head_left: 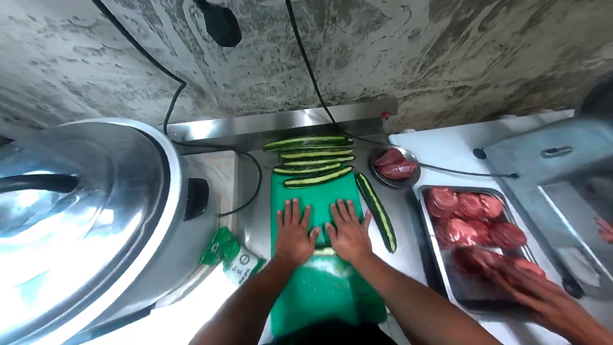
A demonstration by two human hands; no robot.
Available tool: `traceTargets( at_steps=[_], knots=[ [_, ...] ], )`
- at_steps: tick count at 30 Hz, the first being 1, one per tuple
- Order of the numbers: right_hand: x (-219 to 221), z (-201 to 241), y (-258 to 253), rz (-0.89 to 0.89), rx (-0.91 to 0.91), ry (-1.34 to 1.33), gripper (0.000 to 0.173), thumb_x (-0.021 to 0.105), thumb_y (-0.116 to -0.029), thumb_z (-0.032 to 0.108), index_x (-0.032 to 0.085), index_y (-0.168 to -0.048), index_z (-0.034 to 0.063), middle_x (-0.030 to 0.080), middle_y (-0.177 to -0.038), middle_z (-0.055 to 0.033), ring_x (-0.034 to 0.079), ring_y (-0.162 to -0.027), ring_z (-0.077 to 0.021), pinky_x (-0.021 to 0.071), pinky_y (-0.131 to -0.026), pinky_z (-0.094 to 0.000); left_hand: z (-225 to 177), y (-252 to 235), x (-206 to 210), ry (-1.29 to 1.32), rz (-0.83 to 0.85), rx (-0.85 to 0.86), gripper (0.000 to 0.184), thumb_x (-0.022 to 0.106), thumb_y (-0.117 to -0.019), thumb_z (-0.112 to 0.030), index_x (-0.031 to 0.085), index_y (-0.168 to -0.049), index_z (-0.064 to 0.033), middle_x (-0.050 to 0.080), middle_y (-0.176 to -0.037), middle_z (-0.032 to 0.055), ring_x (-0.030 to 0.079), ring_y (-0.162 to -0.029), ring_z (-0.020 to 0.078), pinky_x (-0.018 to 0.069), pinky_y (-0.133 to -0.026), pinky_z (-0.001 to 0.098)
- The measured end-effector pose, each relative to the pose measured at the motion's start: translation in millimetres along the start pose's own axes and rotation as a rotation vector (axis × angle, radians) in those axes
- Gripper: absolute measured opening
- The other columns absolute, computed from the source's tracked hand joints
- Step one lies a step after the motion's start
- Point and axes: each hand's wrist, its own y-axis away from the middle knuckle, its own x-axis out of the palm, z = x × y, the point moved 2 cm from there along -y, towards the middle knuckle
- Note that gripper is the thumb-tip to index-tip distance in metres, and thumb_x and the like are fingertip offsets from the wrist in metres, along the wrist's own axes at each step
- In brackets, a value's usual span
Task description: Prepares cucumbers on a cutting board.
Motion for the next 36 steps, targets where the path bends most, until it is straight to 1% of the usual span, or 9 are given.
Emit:
traceTargets(
  at_steps=[3,6,8,12,19,25,30,33,36],
  knots=[
    [36,-1,68,-0.222,-0.201,0.017,0.064,0.023,-0.1041,0.058,0.05,-0.153,0.0267,0.04,-0.164,0.0051,0.027,-0.156,-0.029,0.0166,-0.119,-0.0733,1,63,29,0.022,-0.203,0.142,0.079,0.019,-0.1004,-0.07,0.046,-0.155,-0.0204,0.032,-0.167,0.0122,0.025,-0.155,0.0388,0.0234,-0.122,0.0641],
    [54,-3,96,-0.329,-0.272,0.01,0.062,0.026,-0.1034,0.057,0.057,-0.147,0.0258,0.05,-0.157,0.0058,0.038,-0.15,-0.03,0.0262,-0.115,-0.0735,-2,94,41,0.027,-0.246,0.173,0.08,0.022,-0.099,-0.071,0.052,-0.151,-0.0178,0.041,-0.162,0.011,0.034,-0.151,0.0381,0.0288,-0.119,0.0639],
    [32,-3,57,-0.241,-0.214,0.006,0.065,0.023,-0.1042,0.06,0.051,-0.152,0.0267,0.044,-0.161,0.005,0.033,-0.153,-0.0298,0.0187,-0.116,-0.0763,2,56,27,-0.01,-0.235,0.125,0.081,0.018,-0.0993,-0.072,0.051,-0.152,-0.0205,0.038,-0.164,0.0119,0.031,-0.152,0.0391,0.0229,-0.119,0.0685],
    [-11,2,-28,-0.032,0.005,-0.021,0.07,0.019,-0.1032,0.062,0.018,-0.166,0.0293,0.005,-0.174,0.0021,-0.005,-0.16,-0.0286,-0.0058,-0.117,-0.0761,8,-23,-12,-0.025,-0.052,-0.092,0.083,0.015,-0.0986,-0.072,0.024,-0.164,-0.0218,-0.001,-0.173,0.0157,-0.005,-0.157,0.0438,0.0008,-0.12,0.0731],
    [49,-2,85,-0.336,-0.281,0.028,0.062,0.027,-0.1022,0.061,0.058,-0.145,0.0283,0.05,-0.157,0.0068,0.039,-0.15,-0.0293,0.0226,-0.114,-0.0755,0,82,40,0.005,-0.312,0.162,0.079,0.021,-0.0971,-0.075,0.051,-0.151,-0.0254,0.041,-0.162,0.0109,0.032,-0.151,0.0398,0.0262,-0.119,0.0666],
    [-13,7,-19,-0.019,-0.013,-0.009,0.071,0.017,-0.1025,0.064,0.019,-0.165,0.0314,0.008,-0.174,0.0041,-0.004,-0.16,-0.0283,-0.0052,-0.117,-0.0768,9,-25,-12,-0.029,-0.139,-0.047,0.079,0.017,-0.1006,-0.068,0.024,-0.164,-0.0211,0.007,-0.172,0.0147,0.001,-0.158,0.0423,0.0047,-0.12,0.0736],
    [42,6,80,-0.26,-0.213,-0.019,0.065,0.026,-0.1027,0.06,0.052,-0.151,0.0267,0.043,-0.162,0.0052,0.03,-0.154,-0.0305,0.0182,-0.117,-0.0757,6,72,31,0.019,-0.24,0.161,0.075,0.019,-0.1019,-0.067,0.048,-0.154,-0.0208,0.036,-0.165,0.0102,0.029,-0.153,0.0376,0.0251,-0.12,0.0661],
    [56,4,95,-0.357,-0.262,-0.016,0.063,0.026,-0.1025,0.058,0.057,-0.147,0.0251,0.049,-0.158,0.0051,0.037,-0.151,-0.0301,0.0249,-0.114,-0.0743,3,95,38,0.018,-0.25,0.178,0.079,0.022,-0.101,-0.068,0.049,-0.153,-0.0138,0.039,-0.163,0.0117,0.034,-0.152,0.0358,0.0283,-0.119,0.0647],
    [12,7,22,-0.117,-0.101,-0.042,0.067,0.019,-0.1044,0.061,0.042,-0.158,0.0267,0.032,-0.168,0.0041,0.019,-0.158,-0.0287,0.0061,-0.12,-0.0746,10,22,7,0.001,-0.083,0.022,0.083,0.014,-0.1004,-0.071,0.036,-0.16,-0.0178,0.022,-0.17,0.0129,0.015,-0.157,0.0382,0.0104,-0.122,0.0692]
  ],
)
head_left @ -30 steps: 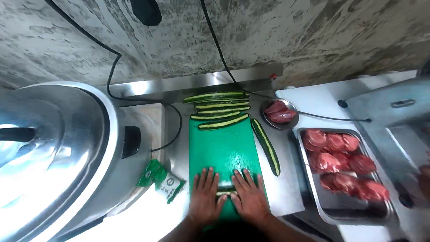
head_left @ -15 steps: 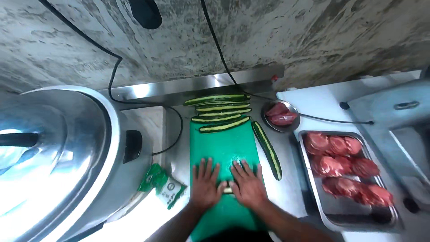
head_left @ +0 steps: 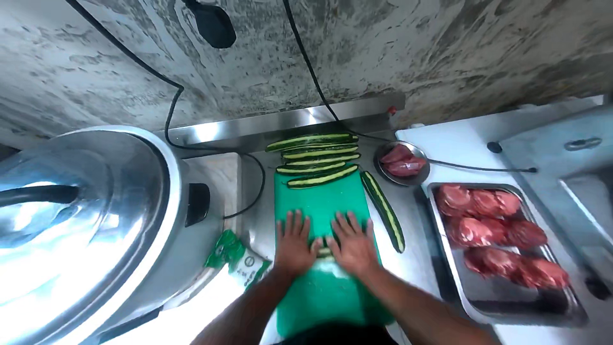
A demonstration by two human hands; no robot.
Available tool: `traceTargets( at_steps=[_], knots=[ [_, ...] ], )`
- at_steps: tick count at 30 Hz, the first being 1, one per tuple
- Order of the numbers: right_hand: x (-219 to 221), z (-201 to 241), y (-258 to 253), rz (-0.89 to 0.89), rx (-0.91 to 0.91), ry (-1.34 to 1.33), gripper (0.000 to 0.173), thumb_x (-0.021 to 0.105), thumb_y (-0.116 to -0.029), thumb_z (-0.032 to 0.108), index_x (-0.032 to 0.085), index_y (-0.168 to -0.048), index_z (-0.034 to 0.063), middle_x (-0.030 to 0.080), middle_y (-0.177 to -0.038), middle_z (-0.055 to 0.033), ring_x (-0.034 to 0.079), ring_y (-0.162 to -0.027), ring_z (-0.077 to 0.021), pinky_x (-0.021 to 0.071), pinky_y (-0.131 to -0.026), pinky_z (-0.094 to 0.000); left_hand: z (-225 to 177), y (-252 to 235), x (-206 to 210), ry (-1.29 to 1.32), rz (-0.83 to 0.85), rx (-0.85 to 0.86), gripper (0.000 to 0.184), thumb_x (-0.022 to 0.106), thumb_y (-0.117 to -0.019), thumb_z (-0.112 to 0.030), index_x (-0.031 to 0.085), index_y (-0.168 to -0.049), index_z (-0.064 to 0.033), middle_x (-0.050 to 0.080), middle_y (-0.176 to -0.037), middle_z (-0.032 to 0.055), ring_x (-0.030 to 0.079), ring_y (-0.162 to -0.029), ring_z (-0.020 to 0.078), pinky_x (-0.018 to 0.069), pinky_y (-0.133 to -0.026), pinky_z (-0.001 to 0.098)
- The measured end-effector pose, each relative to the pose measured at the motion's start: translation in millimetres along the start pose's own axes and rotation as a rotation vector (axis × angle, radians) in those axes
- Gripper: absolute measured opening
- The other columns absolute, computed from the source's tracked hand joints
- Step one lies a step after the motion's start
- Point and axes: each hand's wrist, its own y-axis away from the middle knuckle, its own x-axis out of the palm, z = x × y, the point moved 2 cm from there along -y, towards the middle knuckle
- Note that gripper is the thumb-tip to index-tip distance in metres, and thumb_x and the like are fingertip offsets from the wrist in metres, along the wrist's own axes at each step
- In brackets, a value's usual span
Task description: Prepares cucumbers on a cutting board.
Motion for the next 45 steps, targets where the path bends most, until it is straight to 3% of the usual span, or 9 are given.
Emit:
traceTargets(
  at_steps=[2,4,10,14,19,25,31,40,45],
  knots=[
    [-20,-3,-48,0.139,0.16,-0.048,0.07,0.02,-0.1039,0.061,0.022,-0.165,0.0278,0.009,-0.174,0.0036,-0.003,-0.16,-0.0272,-0.0055,-0.119,-0.0742,3,-41,-12,-0.007,0.069,-0.105,0.084,0.012,-0.0987,-0.073,0.022,-0.165,-0.0212,0.003,-0.173,0.0142,-0.002,-0.158,0.0401,0.0018,-0.122,0.0698],
    [-19,-1,-50,0.134,0.139,-0.013,0.071,0.02,-0.1033,0.061,0.018,-0.166,0.0281,0.004,-0.174,0.0023,-0.007,-0.16,-0.028,-0.0061,-0.119,-0.0736,4,-37,-9,-0.013,0.023,-0.082,0.084,0.013,-0.0987,-0.072,0.024,-0.164,-0.021,0.003,-0.173,0.0149,-0.001,-0.158,0.0401,0.0042,-0.124,0.068],
    [34,-2,77,-0.133,-0.15,0.012,0.062,0.027,-0.1027,0.06,0.061,-0.143,0.0272,0.049,-0.158,0.006,0.036,-0.152,-0.0289,0.0219,-0.118,-0.0713,-10,79,33,0.026,-0.137,0.126,0.083,0.024,-0.097,-0.075,0.05,-0.152,-0.0197,0.035,-0.165,0.0105,0.029,-0.154,0.0369,0.0251,-0.121,0.0641],
    [10,2,30,-0.083,-0.113,0.033,0.066,0.022,-0.103,0.061,0.044,-0.156,0.0291,0.033,-0.167,0.0064,0.022,-0.157,-0.0293,0.0126,-0.116,-0.0778,-4,32,13,-0.058,-0.294,0.119,0.084,0.023,-0.0955,-0.077,0.045,-0.156,-0.0231,0.035,-0.164,0.0169,0.029,-0.152,0.0432,0.0221,-0.117,0.0732],
    [-11,4,-8,0.133,0.162,-0.041,0.067,0.017,-0.1035,0.061,0.025,-0.164,0.0331,0.011,-0.173,0.0093,0.0,-0.16,-0.0243,-0.0039,-0.12,-0.0731,-2,3,-8,0.002,-0.008,-0.092,0.082,0.014,-0.098,-0.073,0.028,-0.163,-0.026,0.015,-0.172,0.0135,0.009,-0.157,0.0432,0.0069,-0.12,0.0732],
    [37,4,85,-0.222,-0.073,0.048,0.062,0.025,-0.1019,0.061,0.056,-0.147,0.0322,0.043,-0.162,0.0036,0.029,-0.154,-0.0341,0.0174,-0.115,-0.0778,-3,90,36,0.011,-0.3,0.153,0.069,0.024,-0.1001,-0.068,0.055,-0.148,-0.0287,0.041,-0.163,0.0085,0.031,-0.152,0.0393,0.0245,-0.118,0.0693],
    [-16,8,-26,-0.006,0.203,-0.015,0.07,0.02,-0.1038,0.06,0.025,-0.165,0.0256,0.015,-0.173,0.0004,0.004,-0.16,-0.0302,-0.002,-0.118,-0.076,5,-6,-18,-0.041,0.024,-0.152,0.073,0.02,-0.1029,-0.063,0.031,-0.162,-0.023,0.009,-0.172,0.0134,0.004,-0.157,0.0443,0.0025,-0.118,0.076],
    [34,6,76,-0.174,-0.155,0.061,0.058,0.025,-0.1028,0.058,0.057,-0.145,0.0349,0.044,-0.161,0.0066,0.03,-0.154,-0.0347,0.0201,-0.114,-0.0775,-1,85,36,0.034,-0.265,0.11,0.067,0.025,-0.1016,-0.065,0.057,-0.146,-0.0264,0.042,-0.161,0.0125,0.033,-0.151,0.0406,0.0261,-0.119,0.0651],
    [-13,12,-24,0.087,0.151,-0.005,0.068,0.016,-0.1037,0.062,0.026,-0.164,0.0317,0.015,-0.173,0.0049,0.002,-0.16,-0.0316,-0.0026,-0.117,-0.0775,6,-8,-11,-0.068,-0.029,-0.101,0.074,0.018,-0.1023,-0.065,0.034,-0.161,-0.023,0.015,-0.171,0.0146,0.008,-0.157,0.0434,0.0069,-0.118,0.0763]
  ],
)
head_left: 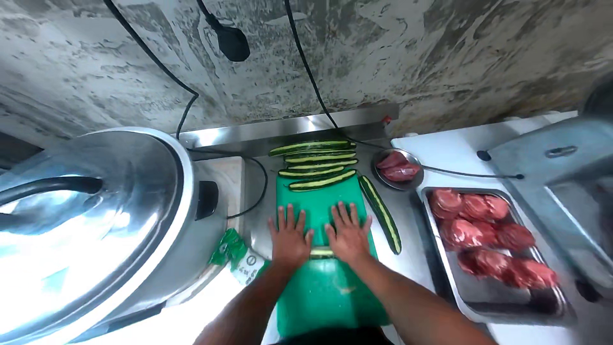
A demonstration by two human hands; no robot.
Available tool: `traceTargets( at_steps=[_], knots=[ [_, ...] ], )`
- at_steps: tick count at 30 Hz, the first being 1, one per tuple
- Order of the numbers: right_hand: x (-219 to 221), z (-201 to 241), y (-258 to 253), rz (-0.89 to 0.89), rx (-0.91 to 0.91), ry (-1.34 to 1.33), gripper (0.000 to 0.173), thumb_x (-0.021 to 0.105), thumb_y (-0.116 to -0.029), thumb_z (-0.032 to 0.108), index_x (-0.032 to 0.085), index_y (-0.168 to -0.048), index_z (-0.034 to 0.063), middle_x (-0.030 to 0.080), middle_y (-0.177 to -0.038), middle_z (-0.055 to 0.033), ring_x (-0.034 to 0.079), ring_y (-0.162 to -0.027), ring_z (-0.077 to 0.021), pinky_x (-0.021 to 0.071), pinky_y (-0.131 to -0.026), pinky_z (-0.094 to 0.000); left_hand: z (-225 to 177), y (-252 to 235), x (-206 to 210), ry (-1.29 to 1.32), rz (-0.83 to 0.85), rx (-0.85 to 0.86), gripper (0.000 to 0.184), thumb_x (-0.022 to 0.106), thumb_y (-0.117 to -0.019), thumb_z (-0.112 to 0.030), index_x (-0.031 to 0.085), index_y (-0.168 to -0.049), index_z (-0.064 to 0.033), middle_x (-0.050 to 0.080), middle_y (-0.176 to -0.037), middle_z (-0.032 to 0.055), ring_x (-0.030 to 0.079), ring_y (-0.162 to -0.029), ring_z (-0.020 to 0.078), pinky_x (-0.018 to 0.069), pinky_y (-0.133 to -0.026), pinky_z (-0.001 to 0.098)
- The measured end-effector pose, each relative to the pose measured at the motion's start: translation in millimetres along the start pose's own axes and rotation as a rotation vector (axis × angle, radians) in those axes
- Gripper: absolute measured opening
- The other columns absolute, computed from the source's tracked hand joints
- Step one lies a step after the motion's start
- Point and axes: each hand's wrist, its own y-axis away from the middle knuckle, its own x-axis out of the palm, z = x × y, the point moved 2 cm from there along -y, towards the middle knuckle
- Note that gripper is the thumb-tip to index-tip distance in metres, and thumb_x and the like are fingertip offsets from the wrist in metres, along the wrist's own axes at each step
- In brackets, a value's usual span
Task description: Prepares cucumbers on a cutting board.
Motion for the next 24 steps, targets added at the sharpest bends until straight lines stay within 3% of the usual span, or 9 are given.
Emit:
traceTargets(
  at_steps=[2,4,9,11,14,16,18,21,24],
  knots=[
    [-5,3,-16,-0.011,0.05,0.017,0.068,0.016,-0.1038,0.06,0.02,-0.165,0.0303,0.011,-0.174,0.0041,-0.002,-0.16,-0.0303,-0.0048,-0.117,-0.0767,-5,-12,-4,0.004,0.024,-0.031,0.072,0.02,-0.1038,-0.061,0.032,-0.162,-0.0194,0.009,-0.172,0.0147,0.003,-0.158,0.0426,0.0053,-0.12,0.0737],
    [5,2,5,-0.048,-0.029,0.03,0.066,0.016,-0.1038,0.06,0.027,-0.163,0.0322,0.015,-0.173,0.0067,0.001,-0.16,-0.0285,-0.0032,-0.118,-0.0757,-8,13,7,0.023,-0.045,0.065,0.072,0.018,-0.1033,-0.063,0.04,-0.158,-0.0225,0.02,-0.171,0.0117,0.013,-0.157,0.0398,0.0141,-0.122,0.0684],
    [56,-17,93,-0.278,-0.285,0.062,0.062,0.024,-0.1014,0.063,0.058,-0.145,0.034,0.046,-0.16,0.0063,0.033,-0.152,-0.0348,0.0212,-0.111,-0.0796,-13,96,40,0.09,-0.252,0.301,0.071,0.024,-0.0994,-0.07,0.056,-0.146,-0.0277,0.043,-0.161,0.0078,0.035,-0.15,0.037,0.0299,-0.117,0.0656],
    [41,-11,65,-0.211,-0.223,0.07,0.063,0.022,-0.1022,0.062,0.057,-0.146,0.0331,0.046,-0.16,0.0066,0.032,-0.153,-0.0336,0.0183,-0.113,-0.0792,-13,66,30,0.066,-0.168,0.233,0.074,0.019,-0.1005,-0.07,0.054,-0.149,-0.0267,0.041,-0.162,0.008,0.033,-0.152,0.0375,0.0268,-0.119,0.0662],
    [4,-1,-4,-0.028,0.013,0.006,0.064,0.019,-0.1046,0.059,0.032,-0.162,0.032,0.02,-0.172,0.0057,0.007,-0.16,-0.0312,-0.0007,-0.116,-0.0782,-12,-12,2,0.084,0.116,-0.025,0.078,0.012,-0.0997,-0.071,0.028,-0.163,-0.0286,0.009,-0.173,0.0091,0.003,-0.159,0.0385,0.0047,-0.122,0.0703],
    [-4,1,-25,-0.025,0.081,0.007,0.064,0.018,-0.1049,0.055,0.024,-0.164,0.0315,0.014,-0.173,0.0056,0.001,-0.16,-0.0295,-0.0044,-0.117,-0.0771,-11,-31,-1,0.099,0.129,-0.142,0.08,0.012,-0.0982,-0.072,0.022,-0.165,-0.0277,0.001,-0.173,0.0107,-0.003,-0.158,0.0398,0.0023,-0.12,0.0719],
    [6,1,-3,-0.067,-0.001,0.024,0.064,0.017,-0.1047,0.055,0.029,-0.163,0.0317,0.019,-0.172,0.0062,0.005,-0.16,-0.0292,-0.0003,-0.118,-0.0767,-8,-6,4,0.077,0.066,-0.074,0.081,0.013,-0.0985,-0.072,0.028,-0.163,-0.0251,0.009,-0.173,0.0112,0.004,-0.158,0.0401,0.0049,-0.121,0.0712],
    [48,-13,73,-0.276,-0.254,0.06,0.061,0.023,-0.1033,0.056,0.054,-0.149,0.0312,0.044,-0.161,0.0052,0.031,-0.154,-0.0333,0.0198,-0.114,-0.0779,-7,68,31,0.077,-0.212,0.222,0.072,0.022,-0.1007,-0.068,0.054,-0.149,-0.0247,0.042,-0.162,0.0087,0.033,-0.151,0.038,0.0242,-0.118,0.0704],
    [49,-14,75,-0.282,-0.293,0.059,0.061,0.021,-0.1037,0.056,0.055,-0.148,0.0321,0.046,-0.16,0.0062,0.034,-0.152,-0.0341,0.0204,-0.111,-0.08,-6,71,32,0.062,-0.197,0.28,0.073,0.019,-0.1017,-0.066,0.052,-0.15,-0.0233,0.041,-0.162,0.0086,0.034,-0.151,0.0364,0.026,-0.117,0.0689]
  ],
)
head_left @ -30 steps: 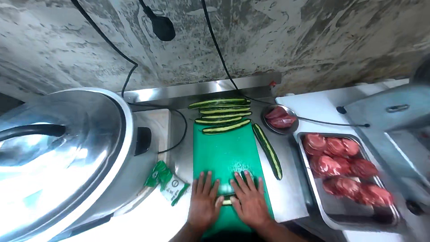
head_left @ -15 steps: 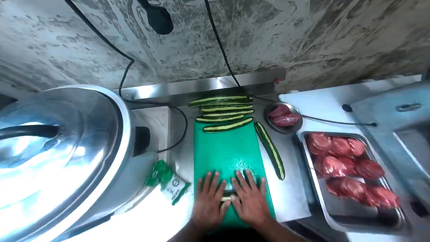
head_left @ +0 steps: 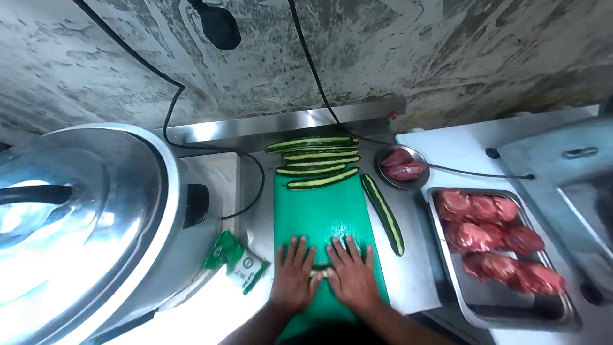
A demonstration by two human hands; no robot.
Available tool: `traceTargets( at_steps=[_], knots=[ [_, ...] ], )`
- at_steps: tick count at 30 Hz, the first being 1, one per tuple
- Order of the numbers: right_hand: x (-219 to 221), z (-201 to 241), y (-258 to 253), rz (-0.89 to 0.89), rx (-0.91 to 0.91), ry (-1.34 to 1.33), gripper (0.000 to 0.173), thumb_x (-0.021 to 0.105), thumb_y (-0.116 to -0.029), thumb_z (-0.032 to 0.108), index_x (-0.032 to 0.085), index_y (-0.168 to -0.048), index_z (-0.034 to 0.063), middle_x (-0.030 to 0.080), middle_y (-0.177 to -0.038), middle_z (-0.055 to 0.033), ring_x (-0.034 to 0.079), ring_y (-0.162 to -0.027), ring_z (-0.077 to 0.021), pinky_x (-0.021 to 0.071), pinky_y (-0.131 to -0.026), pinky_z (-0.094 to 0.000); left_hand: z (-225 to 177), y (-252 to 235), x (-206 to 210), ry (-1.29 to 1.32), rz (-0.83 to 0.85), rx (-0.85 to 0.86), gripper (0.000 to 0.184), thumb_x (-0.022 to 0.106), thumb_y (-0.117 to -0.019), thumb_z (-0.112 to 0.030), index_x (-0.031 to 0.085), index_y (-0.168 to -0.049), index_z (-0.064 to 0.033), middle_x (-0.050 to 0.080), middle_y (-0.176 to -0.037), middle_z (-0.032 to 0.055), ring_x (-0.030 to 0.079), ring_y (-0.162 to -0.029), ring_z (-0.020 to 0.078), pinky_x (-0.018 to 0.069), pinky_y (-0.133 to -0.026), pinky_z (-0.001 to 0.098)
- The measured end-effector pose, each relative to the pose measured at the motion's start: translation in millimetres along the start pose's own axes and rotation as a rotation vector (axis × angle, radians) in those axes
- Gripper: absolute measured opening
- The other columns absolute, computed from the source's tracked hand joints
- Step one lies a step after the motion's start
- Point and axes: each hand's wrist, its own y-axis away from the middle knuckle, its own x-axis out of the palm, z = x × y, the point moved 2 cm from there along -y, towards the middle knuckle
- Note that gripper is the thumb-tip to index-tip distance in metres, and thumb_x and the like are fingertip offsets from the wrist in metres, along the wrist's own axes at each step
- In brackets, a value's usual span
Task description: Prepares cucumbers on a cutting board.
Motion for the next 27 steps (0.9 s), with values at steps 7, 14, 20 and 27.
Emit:
traceTargets(
  at_steps=[7,14,20,27],
  knots=[
    [-26,-22,-119,0.292,0.4,-0.078,0.063,0.02,-0.1056,0.053,0.021,-0.165,0.0306,0.009,-0.174,0.0034,-0.003,-0.16,-0.0294,-0.0044,-0.117,-0.0766,27,-101,-13,0.025,0.269,-0.41,0.081,0.01,-0.1,-0.069,0.019,-0.165,-0.0222,0.006,-0.173,0.0122,0.001,-0.158,0.0397,0.0038,-0.121,0.0708],
    [5,-7,12,-0.042,-0.008,-0.038,0.065,0.024,-0.103,0.056,0.055,-0.149,0.0236,0.047,-0.159,0.0026,0.035,-0.152,-0.0341,0.0215,-0.113,-0.0774,0,14,1,0.027,-0.003,0.0,0.076,0.022,-0.1008,-0.067,0.05,-0.152,-0.0179,0.04,-0.163,0.009,0.032,-0.152,0.0354,0.0245,-0.119,0.0676],
    [-25,-28,-123,0.268,0.352,-0.088,0.067,0.02,-0.1053,0.055,0.018,-0.166,0.0265,0.008,-0.174,0.0006,-0.002,-0.16,-0.0288,-0.006,-0.117,-0.0764,34,-111,-14,-0.011,0.22,-0.362,0.084,0.014,-0.0993,-0.07,0.024,-0.164,-0.0183,0.005,-0.172,0.0157,0.001,-0.158,0.0424,0.0036,-0.121,0.0721],
    [6,-1,20,-0.089,-0.033,-0.068,0.062,0.025,-0.1035,0.055,0.055,-0.149,0.0248,0.047,-0.159,0.0058,0.034,-0.153,-0.0301,0.022,-0.114,-0.0761,0,14,-2,0.014,0.026,0.012,0.079,0.022,-0.0998,-0.069,0.05,-0.152,-0.0161,0.04,-0.163,0.011,0.032,-0.152,0.0366,0.0263,-0.119,0.0664]
  ],
)
